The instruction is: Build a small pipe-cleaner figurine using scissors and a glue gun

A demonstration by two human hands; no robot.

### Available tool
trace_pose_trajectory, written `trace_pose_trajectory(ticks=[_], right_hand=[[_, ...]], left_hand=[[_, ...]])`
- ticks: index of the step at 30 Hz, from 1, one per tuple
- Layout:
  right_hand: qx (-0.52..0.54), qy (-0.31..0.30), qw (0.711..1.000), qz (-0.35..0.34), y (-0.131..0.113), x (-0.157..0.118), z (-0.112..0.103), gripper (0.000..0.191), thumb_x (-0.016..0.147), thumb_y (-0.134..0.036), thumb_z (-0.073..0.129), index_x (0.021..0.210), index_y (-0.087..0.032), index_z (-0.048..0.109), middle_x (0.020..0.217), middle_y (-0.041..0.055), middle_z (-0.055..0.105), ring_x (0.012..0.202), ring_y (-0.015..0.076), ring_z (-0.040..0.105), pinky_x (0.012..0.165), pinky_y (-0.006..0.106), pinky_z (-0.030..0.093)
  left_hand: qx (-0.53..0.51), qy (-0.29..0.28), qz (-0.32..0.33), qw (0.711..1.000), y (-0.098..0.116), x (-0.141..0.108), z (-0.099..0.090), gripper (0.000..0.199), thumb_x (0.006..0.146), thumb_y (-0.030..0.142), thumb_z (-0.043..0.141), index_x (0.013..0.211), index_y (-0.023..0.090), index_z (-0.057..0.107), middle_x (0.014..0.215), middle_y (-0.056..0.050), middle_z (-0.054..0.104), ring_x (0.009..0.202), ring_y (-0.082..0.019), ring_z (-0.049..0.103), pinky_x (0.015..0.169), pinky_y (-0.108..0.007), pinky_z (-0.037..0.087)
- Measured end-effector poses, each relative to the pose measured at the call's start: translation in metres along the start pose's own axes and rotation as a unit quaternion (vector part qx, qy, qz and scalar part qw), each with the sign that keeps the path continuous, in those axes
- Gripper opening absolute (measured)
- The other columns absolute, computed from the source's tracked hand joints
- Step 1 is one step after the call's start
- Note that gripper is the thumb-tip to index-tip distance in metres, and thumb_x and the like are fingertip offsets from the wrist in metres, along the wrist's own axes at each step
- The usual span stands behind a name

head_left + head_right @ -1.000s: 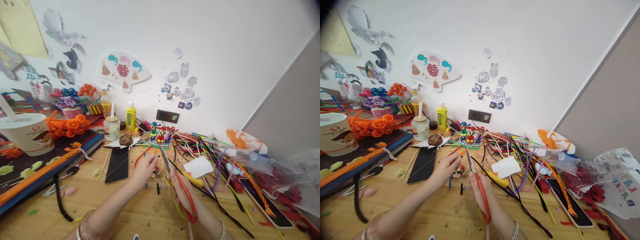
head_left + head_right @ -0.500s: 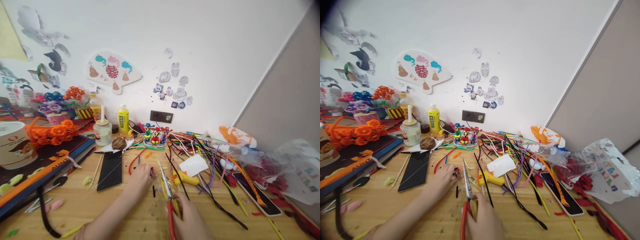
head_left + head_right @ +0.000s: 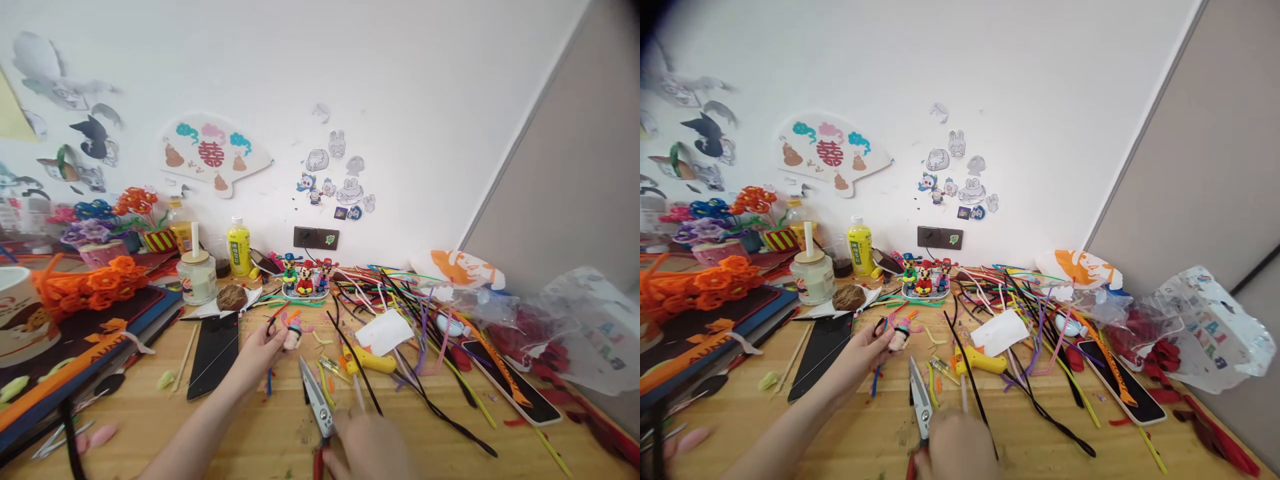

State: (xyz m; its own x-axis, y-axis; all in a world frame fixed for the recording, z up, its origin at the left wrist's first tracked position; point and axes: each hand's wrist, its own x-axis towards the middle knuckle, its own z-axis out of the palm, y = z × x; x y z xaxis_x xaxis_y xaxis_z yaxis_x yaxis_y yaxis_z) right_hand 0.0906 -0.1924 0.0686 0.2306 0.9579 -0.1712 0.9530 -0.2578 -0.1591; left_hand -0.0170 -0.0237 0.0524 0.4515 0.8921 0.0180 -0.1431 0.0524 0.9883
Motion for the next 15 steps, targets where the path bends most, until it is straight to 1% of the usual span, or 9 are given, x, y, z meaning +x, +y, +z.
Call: trace_pose_trajectory(ticks=[1, 2, 4, 5, 6, 7, 8, 12, 15], right_hand=[[-0.005, 0.034, 0.999, -0.006, 0.009, 0.004, -0.011, 0.020, 0.074, -0.022, 0.049, 0.088, -0.016, 0.062, 0.084, 0.0118, 0.065, 0.075, 0.0275, 0.062, 0.060, 0.032, 0.044], [-0.014, 0.068, 0.998, -0.006, 0.020, 0.010, -0.020, 0.023, 0.077, -0.015, 0.043, 0.090, -0.017, 0.061, 0.086, 0.0101, 0.065, 0.080, 0.0251, 0.060, 0.065, 0.032, 0.043], [-0.063, 0.141, 0.988, 0.006, 0.046, 0.026, -0.030, 0.034, 0.074, -0.003, 0.037, 0.097, -0.016, 0.058, 0.094, 0.0105, 0.062, 0.091, 0.0239, 0.054, 0.073, 0.031, 0.040], [-0.084, 0.155, 0.984, 0.009, 0.059, 0.035, -0.030, 0.037, 0.072, 0.001, 0.035, 0.097, -0.015, 0.058, 0.096, 0.0106, 0.061, 0.092, 0.0231, 0.053, 0.075, 0.031, 0.039], [-0.091, 0.141, 0.986, 0.003, 0.071, 0.044, -0.027, 0.038, 0.069, 0.003, 0.036, 0.095, -0.015, 0.059, 0.095, 0.0097, 0.061, 0.091, 0.0221, 0.052, 0.076, 0.030, 0.038], [-0.080, 0.123, 0.989, -0.017, 0.080, 0.052, -0.022, 0.037, 0.067, 0.002, 0.040, 0.094, -0.016, 0.059, 0.094, 0.0081, 0.061, 0.090, 0.0212, 0.052, 0.075, 0.028, 0.038], [-0.068, 0.114, 0.990, -0.044, 0.087, 0.059, -0.016, 0.037, 0.067, -0.003, 0.045, 0.098, -0.016, 0.057, 0.097, 0.0071, 0.060, 0.091, 0.0212, 0.051, 0.076, 0.028, 0.038], [-0.070, 0.134, 0.988, -0.035, 0.093, 0.073, 0.005, 0.029, 0.065, -0.012, 0.053, 0.094, -0.015, 0.057, 0.095, 0.0081, 0.058, 0.087, 0.0215, 0.051, 0.074, 0.027, 0.038], [-0.078, 0.176, 0.981, 0.006, 0.088, 0.073, 0.003, 0.028, 0.067, -0.010, 0.051, 0.095, -0.014, 0.055, 0.095, 0.0096, 0.055, 0.089, 0.0225, 0.049, 0.075, 0.029, 0.038]], left_hand=[[-0.025, -0.017, -0.012, 0.999, 0.001, -0.003, 0.002, 0.026, 0.061, 0.036, 0.064, 0.065, 0.018, 0.045, 0.061, 0.002, 0.058, 0.062, -0.016, 0.060, 0.065, -0.033, 0.050], [-0.057, -0.034, -0.027, 0.997, 0.003, -0.005, 0.004, 0.027, 0.061, 0.035, 0.065, 0.068, 0.017, 0.047, 0.067, 0.000, 0.060, 0.066, -0.016, 0.061, 0.068, -0.033, 0.050], [-0.127, -0.058, -0.058, 0.989, 0.006, -0.010, 0.007, 0.026, 0.061, 0.032, 0.068, 0.070, 0.017, 0.049, 0.073, -0.002, 0.063, 0.071, -0.016, 0.062, 0.072, -0.032, 0.050], [-0.159, -0.066, -0.070, 0.983, 0.007, -0.012, 0.008, 0.025, 0.061, 0.030, 0.069, 0.071, 0.016, 0.050, 0.074, -0.002, 0.063, 0.072, -0.015, 0.062, 0.072, -0.031, 0.050], [-0.182, -0.071, -0.078, 0.978, 0.009, -0.013, 0.009, 0.024, 0.061, 0.028, 0.070, 0.071, 0.016, 0.051, 0.074, -0.002, 0.063, 0.072, -0.015, 0.062, 0.072, -0.030, 0.050], [-0.192, -0.074, -0.083, 0.975, 0.010, -0.015, 0.009, 0.023, 0.062, 0.027, 0.070, 0.071, 0.016, 0.052, 0.073, -0.002, 0.063, 0.071, -0.014, 0.062, 0.072, -0.030, 0.051], [-0.196, -0.076, -0.086, 0.974, 0.012, -0.016, 0.010, 0.023, 0.062, 0.026, 0.070, 0.071, 0.016, 0.052, 0.072, -0.002, 0.063, 0.070, -0.014, 0.062, 0.071, -0.029, 0.051], [-0.188, -0.081, -0.080, 0.976, 0.016, -0.022, 0.016, 0.025, 0.060, 0.023, 0.072, 0.070, 0.016, 0.050, 0.071, -0.001, 0.062, 0.070, -0.014, 0.061, 0.075, -0.031, 0.050], [-0.183, -0.091, -0.084, 0.975, 0.014, -0.025, 0.019, 0.030, 0.057, 0.020, 0.074, 0.070, 0.018, 0.047, 0.073, 0.001, 0.061, 0.074, -0.015, 0.061, 0.078, -0.033, 0.049]])
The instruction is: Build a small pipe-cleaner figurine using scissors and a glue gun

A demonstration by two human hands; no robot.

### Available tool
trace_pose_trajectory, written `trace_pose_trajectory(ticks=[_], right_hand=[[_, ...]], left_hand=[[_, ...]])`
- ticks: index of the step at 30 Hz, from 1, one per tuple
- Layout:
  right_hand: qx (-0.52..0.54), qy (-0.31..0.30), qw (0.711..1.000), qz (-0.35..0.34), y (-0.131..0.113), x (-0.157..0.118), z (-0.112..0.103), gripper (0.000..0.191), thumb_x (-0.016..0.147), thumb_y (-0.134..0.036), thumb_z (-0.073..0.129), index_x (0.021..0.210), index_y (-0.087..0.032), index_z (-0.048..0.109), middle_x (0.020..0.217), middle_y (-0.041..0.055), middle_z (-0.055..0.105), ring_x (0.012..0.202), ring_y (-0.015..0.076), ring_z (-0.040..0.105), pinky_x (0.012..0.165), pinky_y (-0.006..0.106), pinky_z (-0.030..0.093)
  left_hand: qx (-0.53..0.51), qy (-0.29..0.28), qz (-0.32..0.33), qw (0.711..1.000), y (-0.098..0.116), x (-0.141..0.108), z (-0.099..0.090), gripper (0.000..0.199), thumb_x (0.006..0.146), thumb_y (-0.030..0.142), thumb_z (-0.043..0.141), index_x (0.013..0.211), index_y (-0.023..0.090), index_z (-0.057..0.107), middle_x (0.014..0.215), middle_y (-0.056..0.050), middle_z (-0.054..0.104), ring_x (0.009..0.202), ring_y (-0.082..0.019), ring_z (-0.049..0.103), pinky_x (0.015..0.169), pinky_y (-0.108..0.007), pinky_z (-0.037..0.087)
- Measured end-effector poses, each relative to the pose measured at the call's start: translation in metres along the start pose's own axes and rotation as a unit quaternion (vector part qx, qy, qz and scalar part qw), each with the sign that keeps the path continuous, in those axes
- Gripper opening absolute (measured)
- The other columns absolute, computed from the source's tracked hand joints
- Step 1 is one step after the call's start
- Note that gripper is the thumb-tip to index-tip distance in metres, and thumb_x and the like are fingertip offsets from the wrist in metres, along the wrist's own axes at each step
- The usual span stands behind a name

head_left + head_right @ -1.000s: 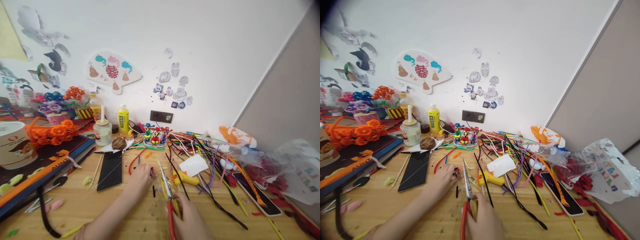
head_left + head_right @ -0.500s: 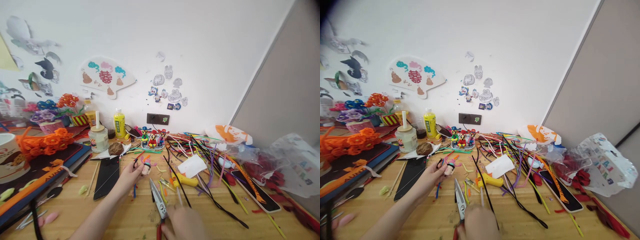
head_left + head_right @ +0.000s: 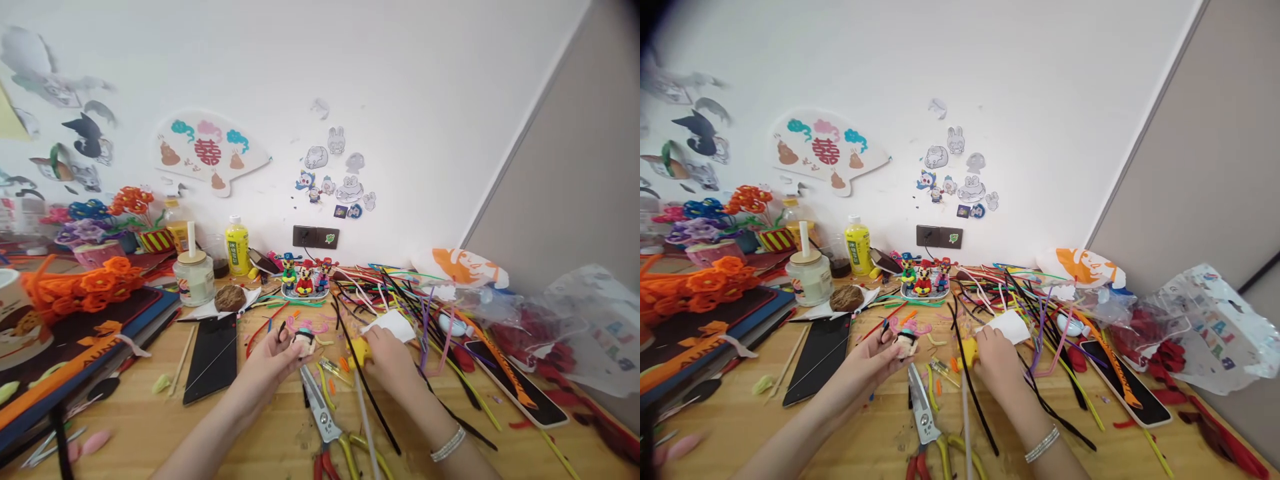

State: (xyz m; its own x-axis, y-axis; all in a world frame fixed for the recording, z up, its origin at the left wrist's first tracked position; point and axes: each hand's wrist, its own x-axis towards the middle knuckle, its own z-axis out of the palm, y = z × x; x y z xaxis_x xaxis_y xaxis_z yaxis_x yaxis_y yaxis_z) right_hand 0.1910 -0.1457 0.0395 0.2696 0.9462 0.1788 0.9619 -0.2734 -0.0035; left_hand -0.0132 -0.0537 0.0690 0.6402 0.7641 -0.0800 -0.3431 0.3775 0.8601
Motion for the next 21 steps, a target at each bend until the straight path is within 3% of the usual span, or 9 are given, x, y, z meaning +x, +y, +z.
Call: trace_pose_trajectory(ticks=[8, 15, 21], right_hand=[[-0.035, 0.226, 0.968, 0.105, 0.009, 0.000, -0.017, 0.033, 0.073, -0.009, 0.052, 0.105, -0.013, 0.045, 0.106, 0.0121, 0.052, 0.097, 0.0237, 0.048, 0.076, 0.031, 0.040], [0.000, 0.243, 0.963, 0.119, 0.014, 0.007, -0.019, 0.031, 0.075, -0.013, 0.050, 0.105, -0.015, 0.045, 0.106, 0.0085, 0.053, 0.087, 0.0210, 0.055, 0.067, 0.028, 0.041], [0.087, 0.302, 0.932, 0.179, 0.028, 0.023, -0.041, 0.028, 0.075, -0.024, 0.050, 0.103, -0.018, 0.048, 0.099, 0.0063, 0.056, 0.083, 0.0220, 0.055, 0.062, 0.028, 0.039]], left_hand=[[0.043, 0.022, 0.012, 0.999, -0.019, 0.010, -0.004, 0.051, 0.042, 0.013, 0.076, 0.084, 0.020, 0.049, 0.094, -0.001, 0.057, 0.085, -0.019, 0.059, 0.071, -0.033, 0.049], [0.015, 0.023, 0.024, 0.999, -0.017, 0.005, 0.001, 0.035, 0.052, 0.014, 0.073, 0.075, 0.019, 0.048, 0.073, 0.005, 0.052, 0.069, -0.011, 0.056, 0.071, -0.032, 0.049], [0.030, 0.025, 0.043, 0.998, -0.013, 0.002, 0.005, 0.037, 0.056, 0.023, 0.073, 0.079, 0.019, 0.044, 0.082, 0.003, 0.053, 0.076, -0.013, 0.058, 0.072, -0.033, 0.051]])
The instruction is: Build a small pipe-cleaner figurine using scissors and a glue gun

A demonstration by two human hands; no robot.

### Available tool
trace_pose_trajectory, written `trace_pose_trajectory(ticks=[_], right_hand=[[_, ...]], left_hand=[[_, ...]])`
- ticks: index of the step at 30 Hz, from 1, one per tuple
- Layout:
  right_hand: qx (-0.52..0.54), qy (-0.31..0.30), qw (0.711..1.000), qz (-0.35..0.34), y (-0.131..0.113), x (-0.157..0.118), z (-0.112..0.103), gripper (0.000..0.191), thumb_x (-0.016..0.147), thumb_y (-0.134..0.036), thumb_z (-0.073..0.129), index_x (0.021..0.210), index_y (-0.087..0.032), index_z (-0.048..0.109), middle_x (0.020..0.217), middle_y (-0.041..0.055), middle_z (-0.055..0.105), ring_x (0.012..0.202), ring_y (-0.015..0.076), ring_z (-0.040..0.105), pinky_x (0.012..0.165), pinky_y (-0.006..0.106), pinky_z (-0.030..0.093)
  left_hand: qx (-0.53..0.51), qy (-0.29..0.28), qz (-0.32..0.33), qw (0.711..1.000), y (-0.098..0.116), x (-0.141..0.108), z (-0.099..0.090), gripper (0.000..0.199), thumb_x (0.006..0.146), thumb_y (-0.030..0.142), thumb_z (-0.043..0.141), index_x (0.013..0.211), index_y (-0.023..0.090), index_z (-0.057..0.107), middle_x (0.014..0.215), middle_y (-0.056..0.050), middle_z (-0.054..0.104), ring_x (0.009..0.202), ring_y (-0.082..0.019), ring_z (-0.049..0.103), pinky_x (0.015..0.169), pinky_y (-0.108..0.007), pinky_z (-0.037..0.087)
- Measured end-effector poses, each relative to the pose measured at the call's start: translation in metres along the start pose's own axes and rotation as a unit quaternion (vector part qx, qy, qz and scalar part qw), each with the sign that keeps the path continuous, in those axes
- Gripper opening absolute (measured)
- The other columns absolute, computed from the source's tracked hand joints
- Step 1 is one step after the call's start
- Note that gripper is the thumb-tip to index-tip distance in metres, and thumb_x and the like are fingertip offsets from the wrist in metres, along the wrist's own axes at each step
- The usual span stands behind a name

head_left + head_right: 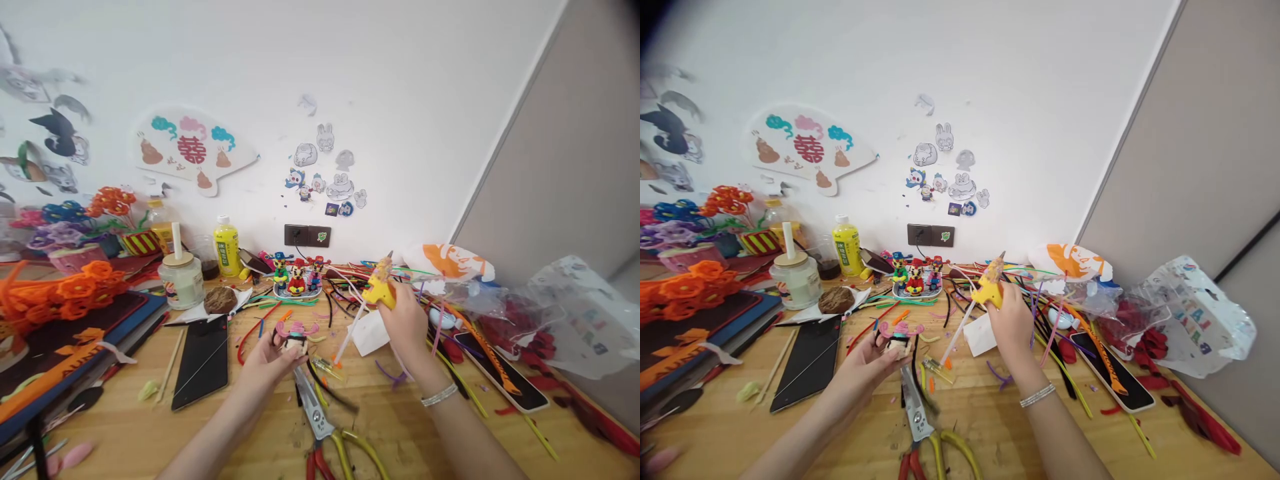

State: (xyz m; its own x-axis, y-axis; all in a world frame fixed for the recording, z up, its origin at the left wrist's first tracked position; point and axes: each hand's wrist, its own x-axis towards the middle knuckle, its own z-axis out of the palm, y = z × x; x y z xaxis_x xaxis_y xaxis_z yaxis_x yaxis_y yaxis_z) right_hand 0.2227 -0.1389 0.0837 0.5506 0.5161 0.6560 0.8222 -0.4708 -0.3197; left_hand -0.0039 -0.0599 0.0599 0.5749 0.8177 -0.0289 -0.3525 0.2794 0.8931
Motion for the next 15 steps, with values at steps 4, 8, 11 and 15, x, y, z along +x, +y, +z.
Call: trace_pose_trajectory(ticks=[4, 8, 11, 15], right_hand=[[0.104, 0.049, 0.992, 0.056, 0.014, 0.012, 0.001, 0.030, 0.074, -0.032, 0.048, 0.099, -0.015, 0.052, 0.094, 0.0104, 0.057, 0.085, 0.0249, 0.052, 0.068, 0.032, 0.039], [0.241, 0.014, 0.966, 0.093, 0.019, 0.000, 0.003, 0.030, 0.077, -0.038, 0.044, 0.088, -0.013, 0.055, 0.077, 0.0068, 0.059, 0.069, 0.0194, 0.054, 0.063, 0.030, 0.041], [0.341, -0.090, 0.929, 0.112, 0.008, -0.024, 0.000, 0.034, 0.079, -0.045, 0.042, 0.069, -0.015, 0.055, 0.063, 0.0036, 0.057, 0.056, 0.0156, 0.052, 0.054, 0.026, 0.041], [0.426, -0.132, 0.893, 0.058, -0.013, -0.063, -0.008, 0.036, 0.075, -0.051, 0.047, 0.076, -0.016, 0.058, 0.063, 0.0036, 0.058, 0.059, 0.0178, 0.054, 0.054, 0.027, 0.042]], left_hand=[[0.059, 0.014, -0.008, 0.998, 0.000, 0.003, -0.003, 0.041, 0.056, 0.031, 0.072, 0.079, 0.021, 0.040, 0.074, 0.005, 0.053, 0.076, -0.020, 0.063, 0.056, -0.030, 0.053], [0.082, 0.005, -0.021, 0.996, -0.006, 0.007, -0.007, 0.049, 0.051, 0.034, 0.074, 0.080, 0.022, 0.036, 0.070, 0.006, 0.054, 0.068, -0.021, 0.065, 0.050, -0.029, 0.052], [0.082, 0.013, 0.004, 0.997, -0.012, 0.007, -0.008, 0.050, 0.049, 0.031, 0.075, 0.080, 0.022, 0.036, 0.069, 0.007, 0.054, 0.064, -0.018, 0.064, 0.051, -0.028, 0.052], [0.085, 0.022, 0.057, 0.995, -0.018, 0.003, -0.005, 0.043, 0.052, 0.026, 0.074, 0.075, 0.021, 0.038, 0.074, 0.006, 0.054, 0.061, -0.013, 0.061, 0.053, -0.025, 0.051]])
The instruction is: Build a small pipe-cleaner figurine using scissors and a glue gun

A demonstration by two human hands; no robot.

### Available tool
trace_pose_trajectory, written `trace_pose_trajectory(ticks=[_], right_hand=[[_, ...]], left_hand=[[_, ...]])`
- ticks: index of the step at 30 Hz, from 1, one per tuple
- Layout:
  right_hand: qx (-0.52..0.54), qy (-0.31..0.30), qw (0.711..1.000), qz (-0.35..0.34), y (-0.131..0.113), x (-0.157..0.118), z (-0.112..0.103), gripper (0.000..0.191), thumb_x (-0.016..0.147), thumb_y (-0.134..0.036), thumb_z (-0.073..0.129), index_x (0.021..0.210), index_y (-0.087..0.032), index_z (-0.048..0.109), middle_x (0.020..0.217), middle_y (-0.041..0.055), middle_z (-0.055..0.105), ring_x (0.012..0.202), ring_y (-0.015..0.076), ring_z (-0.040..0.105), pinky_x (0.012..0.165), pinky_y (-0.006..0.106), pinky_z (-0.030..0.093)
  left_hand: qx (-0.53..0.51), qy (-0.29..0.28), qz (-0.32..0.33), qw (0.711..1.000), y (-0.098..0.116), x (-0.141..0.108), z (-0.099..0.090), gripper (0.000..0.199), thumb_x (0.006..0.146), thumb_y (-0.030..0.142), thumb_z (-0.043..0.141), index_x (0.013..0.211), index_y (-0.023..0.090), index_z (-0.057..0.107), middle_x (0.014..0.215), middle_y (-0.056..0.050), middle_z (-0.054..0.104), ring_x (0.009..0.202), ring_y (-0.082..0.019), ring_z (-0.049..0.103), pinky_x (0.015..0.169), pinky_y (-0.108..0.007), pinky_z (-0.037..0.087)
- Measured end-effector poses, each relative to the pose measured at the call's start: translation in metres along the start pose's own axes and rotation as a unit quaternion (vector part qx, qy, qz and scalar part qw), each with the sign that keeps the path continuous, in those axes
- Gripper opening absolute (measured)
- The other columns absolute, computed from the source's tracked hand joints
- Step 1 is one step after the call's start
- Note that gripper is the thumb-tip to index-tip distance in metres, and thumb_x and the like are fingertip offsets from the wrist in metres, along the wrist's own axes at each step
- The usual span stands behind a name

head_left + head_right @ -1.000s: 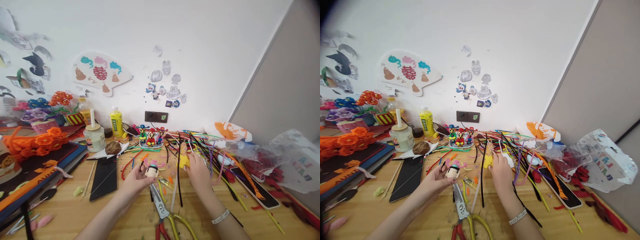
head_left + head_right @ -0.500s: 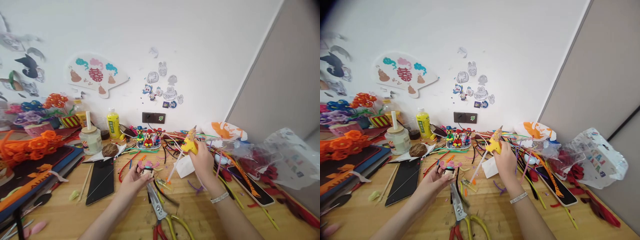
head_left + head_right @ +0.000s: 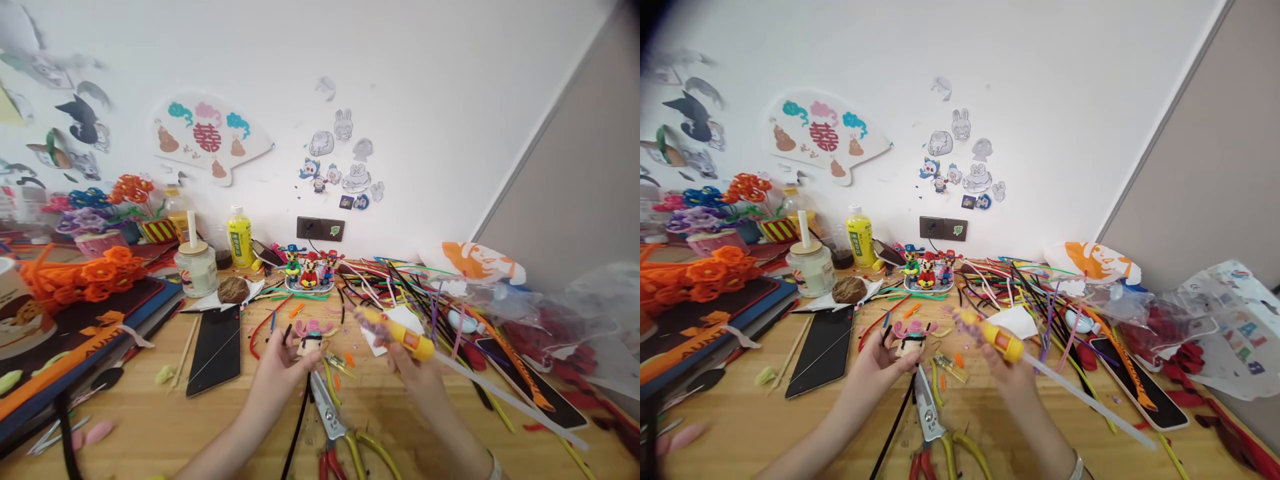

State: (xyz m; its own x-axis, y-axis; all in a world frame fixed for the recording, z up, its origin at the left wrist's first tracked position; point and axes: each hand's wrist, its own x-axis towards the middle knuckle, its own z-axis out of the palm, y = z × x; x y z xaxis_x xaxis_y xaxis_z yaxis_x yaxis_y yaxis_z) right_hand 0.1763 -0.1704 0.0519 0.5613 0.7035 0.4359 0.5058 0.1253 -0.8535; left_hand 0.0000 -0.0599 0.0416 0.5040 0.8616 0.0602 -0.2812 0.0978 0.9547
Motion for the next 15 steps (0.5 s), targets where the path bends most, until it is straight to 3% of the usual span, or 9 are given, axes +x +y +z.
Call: trace_pose_trajectory(ticks=[4, 8, 15], right_hand=[[0.027, -0.096, 0.990, -0.098, -0.013, -0.018, 0.009, 0.033, 0.075, -0.050, 0.049, 0.081, -0.019, 0.060, 0.073, 0.0047, 0.061, 0.070, 0.0202, 0.056, 0.063, 0.030, 0.044], [0.016, -0.152, 0.980, -0.130, -0.022, -0.018, 0.009, 0.036, 0.077, -0.052, 0.044, 0.072, -0.020, 0.060, 0.067, 0.0029, 0.057, 0.063, 0.0180, 0.052, 0.058, 0.028, 0.041], [-0.037, -0.162, 0.977, -0.136, -0.015, -0.019, 0.009, 0.041, 0.078, -0.055, 0.041, 0.072, -0.020, 0.060, 0.064, 0.0022, 0.054, 0.060, 0.0166, 0.049, 0.055, 0.027, 0.037]], left_hand=[[0.009, 0.001, 0.041, 0.999, -0.004, -0.004, 0.000, 0.037, 0.055, 0.021, 0.073, 0.073, 0.020, 0.040, 0.075, 0.006, 0.053, 0.069, -0.012, 0.060, 0.061, -0.023, 0.049], [0.018, 0.002, 0.061, 0.998, -0.005, -0.007, -0.001, 0.035, 0.056, 0.019, 0.072, 0.075, 0.020, 0.043, 0.084, 0.003, 0.054, 0.078, -0.014, 0.058, 0.064, -0.023, 0.048], [0.041, 0.004, 0.080, 0.996, -0.002, -0.012, 0.000, 0.035, 0.060, 0.020, 0.070, 0.080, 0.021, 0.041, 0.094, -0.001, 0.054, 0.088, -0.018, 0.056, 0.061, -0.023, 0.049]])
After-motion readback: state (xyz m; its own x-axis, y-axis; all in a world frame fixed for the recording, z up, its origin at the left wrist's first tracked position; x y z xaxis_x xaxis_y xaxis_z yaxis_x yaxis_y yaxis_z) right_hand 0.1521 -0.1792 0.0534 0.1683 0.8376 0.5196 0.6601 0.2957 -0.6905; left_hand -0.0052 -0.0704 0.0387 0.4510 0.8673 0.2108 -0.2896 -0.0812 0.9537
